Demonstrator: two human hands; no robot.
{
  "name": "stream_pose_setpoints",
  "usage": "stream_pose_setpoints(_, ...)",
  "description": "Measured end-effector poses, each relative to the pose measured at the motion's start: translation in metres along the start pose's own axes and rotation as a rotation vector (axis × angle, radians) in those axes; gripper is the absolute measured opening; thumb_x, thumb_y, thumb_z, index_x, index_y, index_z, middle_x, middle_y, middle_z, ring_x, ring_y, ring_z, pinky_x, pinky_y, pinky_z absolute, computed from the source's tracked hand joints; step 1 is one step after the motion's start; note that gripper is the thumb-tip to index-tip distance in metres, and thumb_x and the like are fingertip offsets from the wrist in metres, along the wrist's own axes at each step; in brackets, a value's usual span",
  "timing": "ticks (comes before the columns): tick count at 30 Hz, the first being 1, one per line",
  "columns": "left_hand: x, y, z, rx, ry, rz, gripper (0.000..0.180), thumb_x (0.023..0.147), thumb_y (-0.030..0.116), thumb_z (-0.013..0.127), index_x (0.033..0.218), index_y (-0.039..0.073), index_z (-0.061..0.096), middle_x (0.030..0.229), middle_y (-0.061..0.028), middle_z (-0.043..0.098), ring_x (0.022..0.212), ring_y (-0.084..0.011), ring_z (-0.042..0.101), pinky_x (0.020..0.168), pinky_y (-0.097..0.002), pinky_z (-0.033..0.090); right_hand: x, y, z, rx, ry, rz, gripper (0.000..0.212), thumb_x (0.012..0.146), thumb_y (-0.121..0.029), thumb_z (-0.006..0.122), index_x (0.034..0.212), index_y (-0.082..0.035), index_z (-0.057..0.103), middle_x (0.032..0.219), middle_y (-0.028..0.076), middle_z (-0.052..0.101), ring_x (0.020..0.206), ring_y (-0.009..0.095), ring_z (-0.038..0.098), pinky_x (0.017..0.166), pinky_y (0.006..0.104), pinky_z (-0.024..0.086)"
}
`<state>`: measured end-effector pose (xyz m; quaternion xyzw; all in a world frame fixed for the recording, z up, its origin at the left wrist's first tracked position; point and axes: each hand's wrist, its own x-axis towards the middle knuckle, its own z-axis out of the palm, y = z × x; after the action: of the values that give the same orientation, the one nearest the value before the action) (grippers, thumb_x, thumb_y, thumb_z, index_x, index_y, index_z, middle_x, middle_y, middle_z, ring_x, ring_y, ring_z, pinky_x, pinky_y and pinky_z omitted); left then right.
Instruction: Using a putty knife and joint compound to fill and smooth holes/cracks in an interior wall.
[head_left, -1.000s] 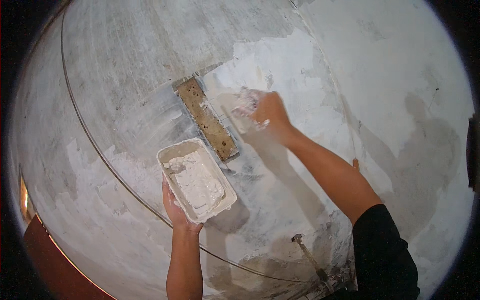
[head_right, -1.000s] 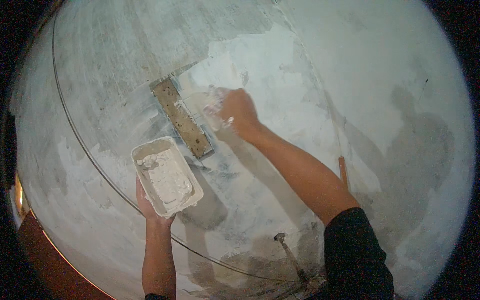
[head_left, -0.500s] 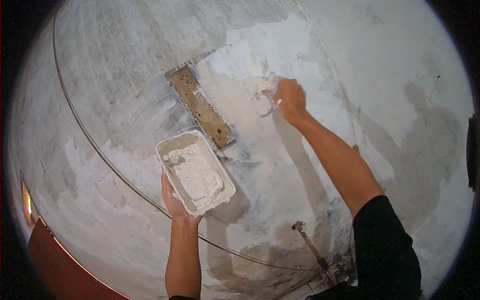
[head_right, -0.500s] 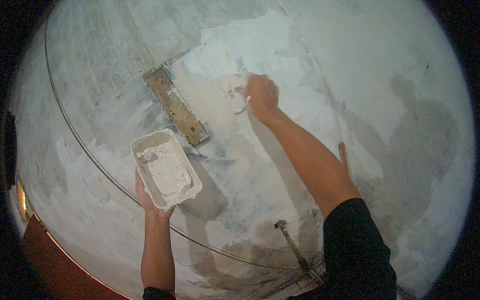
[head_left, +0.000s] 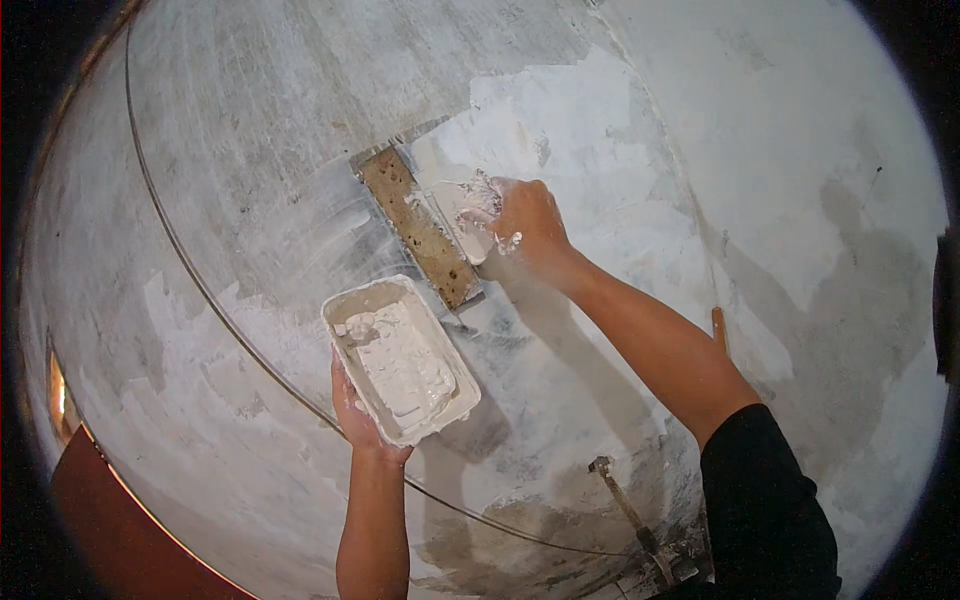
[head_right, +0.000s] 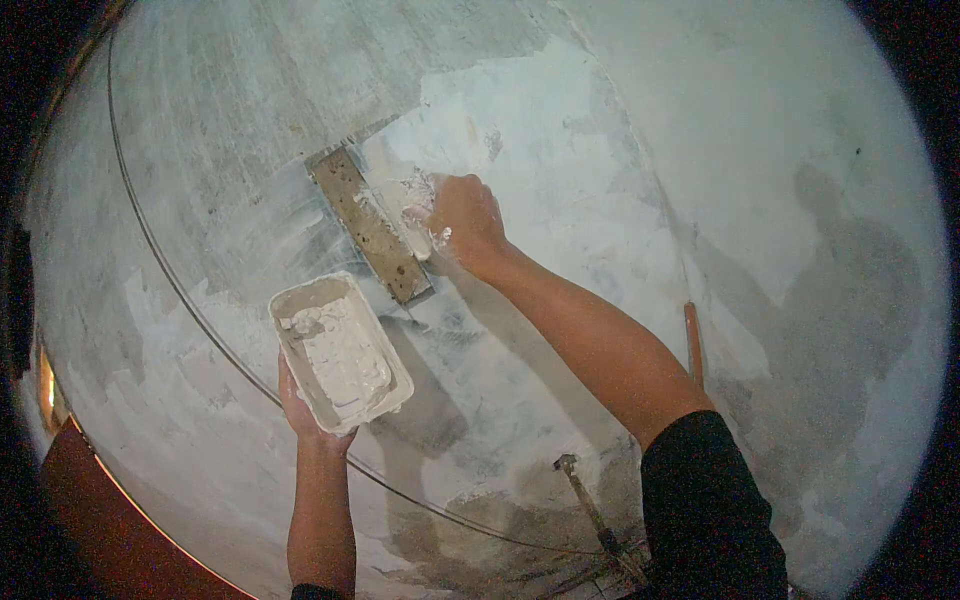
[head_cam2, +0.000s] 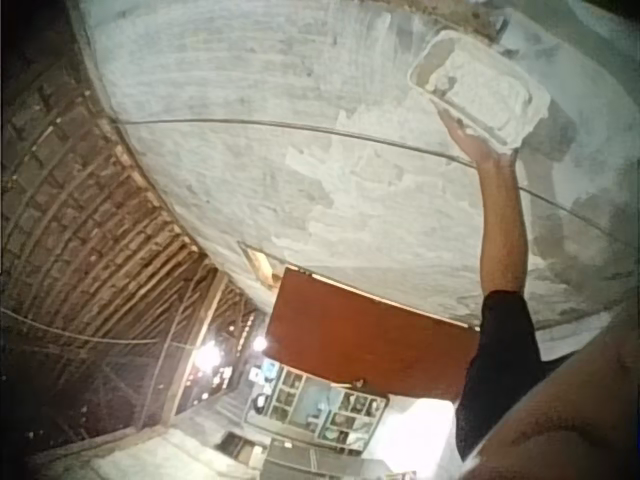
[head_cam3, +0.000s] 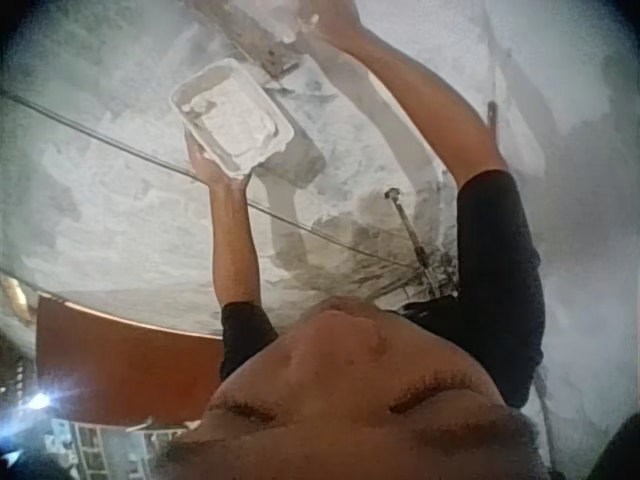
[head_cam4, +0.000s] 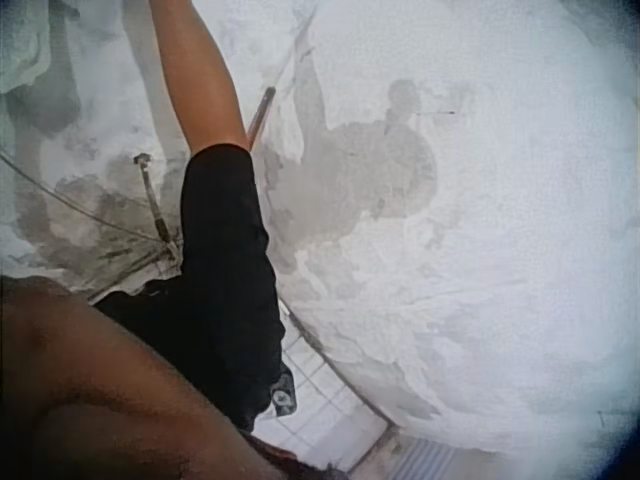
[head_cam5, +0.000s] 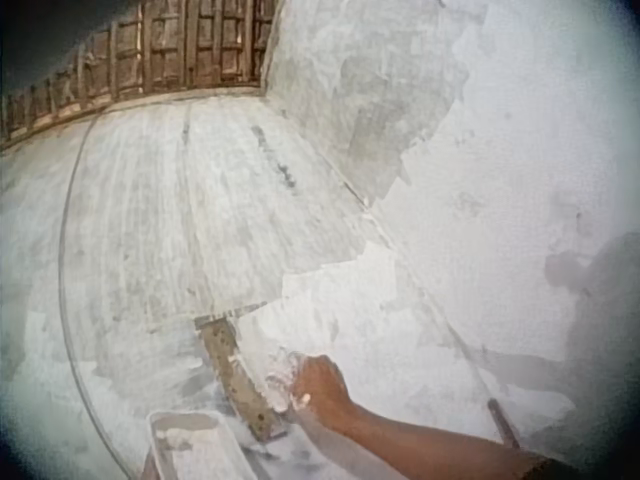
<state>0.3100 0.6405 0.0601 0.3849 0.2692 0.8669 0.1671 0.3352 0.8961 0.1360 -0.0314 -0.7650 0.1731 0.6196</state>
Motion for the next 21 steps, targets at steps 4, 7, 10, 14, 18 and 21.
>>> stream_pose_setpoints(4,0.020,-0.015,-0.010,-0.010,0.016,0.012,0.050,0.100,0.041,0.033,0.136,0.007,0.046,0.129,-0.0128,0.056,0.109,-0.0319,0.060,0.091,-0.0456,0.052,0.010,0.028,0.028,0.005,0.001,0.047,0.041,0.079,-0.037,0.074,0.088,0.003,0.068,0.076,0.022,0.067,0.075,0.037,0.067,0.068,0.0434,0.054)
stream_pose_setpoints(7,0.039,-0.024,-0.025,-0.023,0.018,0.002,0.050,0.100,0.041,0.033,0.136,0.008,0.046,0.129,-0.0126,0.056,0.109,-0.0321,0.060,0.091,-0.0451,0.052,0.017,0.055,0.049,0.003,0.039,0.053,0.042,0.079,-0.037,0.074,0.086,0.003,0.068,0.075,0.022,0.067,0.073,0.038,0.067,0.066,0.0433,0.054)
stream_pose_setpoints(10,0.057,-0.034,-0.048,-0.014,0.055,0.038,0.051,0.100,0.041,0.032,0.137,0.008,0.045,0.130,-0.0127,0.056,0.110,-0.0321,0.060,0.091,-0.0453,0.052,0.019,0.076,0.062,-0.086,0.061,0.060,0.041,0.079,-0.034,0.073,0.094,0.004,0.067,0.077,0.024,0.066,0.074,0.038,0.067,0.068,0.0430,0.054)
stream_pose_setpoints(14,0.072,-0.036,-0.067,-0.015,0.091,0.061,0.052,0.100,0.041,0.031,0.137,0.007,0.044,0.131,-0.0135,0.055,0.110,-0.0319,0.060,0.092,-0.0453,0.052,0.022,0.118,0.047,-0.212,0.092,0.168,0.039,0.081,-0.031,0.071,0.102,0.002,0.067,0.081,0.024,0.067,0.076,0.037,0.066,0.070,0.0427,0.053)
stream_pose_setpoints(18,0.080,-0.030,-0.071,-0.004,0.086,0.063,0.052,0.100,0.042,0.031,0.137,0.006,0.044,0.131,-0.0145,0.053,0.110,-0.0319,0.060,0.091,-0.0457,0.053,0.007,0.115,0.027,-0.192,0.201,0.170,0.038,0.081,-0.031,0.071,0.096,0.003,0.067,0.075,0.021,0.067,0.071,0.036,0.067,0.068,0.0401,0.053)
stream_pose_setpoints(21,0.081,-0.030,-0.071,-0.024,0.063,0.054,0.052,0.100,0.041,0.031,0.137,0.006,0.044,0.131,-0.0148,0.054,0.110,-0.0321,0.060,0.090,-0.0460,0.053,-0.004,0.100,0.038,0.093,0.144,0.060,0.040,0.080,-0.032,0.072,0.098,0.003,0.067,0.077,0.022,0.067,0.072,0.035,0.067,0.069,0.0386,0.052)
